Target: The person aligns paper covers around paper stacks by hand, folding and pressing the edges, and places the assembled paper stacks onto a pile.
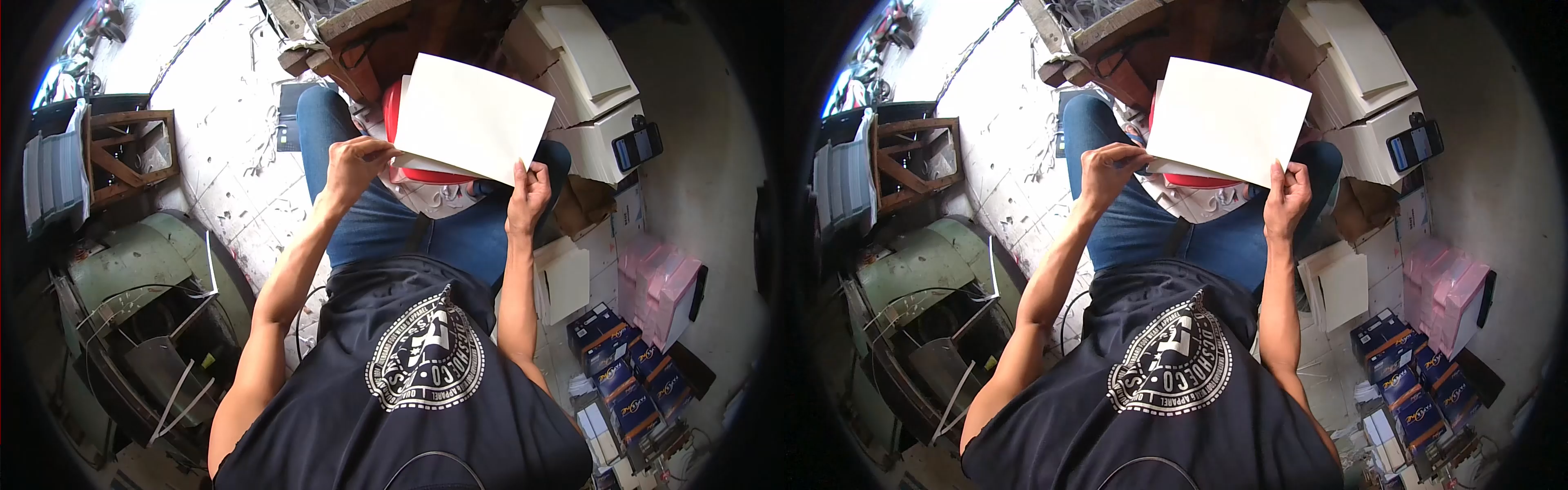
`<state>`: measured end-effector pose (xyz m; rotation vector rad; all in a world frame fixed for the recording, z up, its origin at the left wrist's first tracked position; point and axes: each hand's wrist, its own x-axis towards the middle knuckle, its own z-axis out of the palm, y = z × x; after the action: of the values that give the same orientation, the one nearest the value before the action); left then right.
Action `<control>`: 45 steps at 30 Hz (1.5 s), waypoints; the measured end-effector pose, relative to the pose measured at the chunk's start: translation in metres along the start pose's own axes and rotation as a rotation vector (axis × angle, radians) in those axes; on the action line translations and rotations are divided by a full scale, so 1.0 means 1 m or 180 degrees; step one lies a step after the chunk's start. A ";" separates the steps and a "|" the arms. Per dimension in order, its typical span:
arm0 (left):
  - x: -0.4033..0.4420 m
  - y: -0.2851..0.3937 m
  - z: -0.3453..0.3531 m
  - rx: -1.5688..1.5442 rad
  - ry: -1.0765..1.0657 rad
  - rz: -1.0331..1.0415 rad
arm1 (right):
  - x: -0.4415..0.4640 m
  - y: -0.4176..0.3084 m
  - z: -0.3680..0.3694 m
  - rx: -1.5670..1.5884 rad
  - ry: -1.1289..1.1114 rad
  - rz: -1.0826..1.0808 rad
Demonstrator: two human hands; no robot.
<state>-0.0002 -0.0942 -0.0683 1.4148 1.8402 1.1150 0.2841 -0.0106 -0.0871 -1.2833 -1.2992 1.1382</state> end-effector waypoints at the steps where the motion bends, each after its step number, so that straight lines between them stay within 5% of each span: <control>1: 0.002 0.000 -0.002 0.0051 -0.0065 0.0051 | 0.000 0.000 0.000 0.0001 -0.0005 -0.0003; 8: 0.027 0.010 -0.022 0.0377 -0.0892 0.0022 | 0.002 0.001 -0.001 -0.0190 -0.0040 -0.0046; 11: 0.026 0.010 -0.019 0.0062 -0.0796 -0.0232 | 0.002 -0.006 0.005 -0.0196 -0.0003 -0.0089; 14: 0.022 0.026 -0.014 0.0072 -0.0722 -0.1261 | 0.004 0.002 0.000 -0.0412 0.0037 -0.0221; 19: 0.008 0.007 0.007 -0.0748 -0.0176 -0.1641 | 0.006 -0.001 -0.005 -0.0732 0.0071 0.0028; 28: 0.011 -0.003 0.007 -0.1266 -0.0283 -0.1709 | 0.018 0.004 -0.015 -0.1331 0.0223 -0.0809; 43: 0.008 -0.002 0.012 -0.1334 -0.0223 -0.1721 | 0.013 0.013 -0.021 -0.1335 -0.0025 -0.0417; 45: 0.008 -0.002 0.010 -0.1370 -0.0235 -0.1699 | 0.011 -0.030 -0.006 -0.2114 0.0179 -0.1250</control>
<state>0.0052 -0.0842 -0.0748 0.6583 1.6531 1.0695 0.2864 0.0001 -0.0562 -1.4108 -1.8705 0.3938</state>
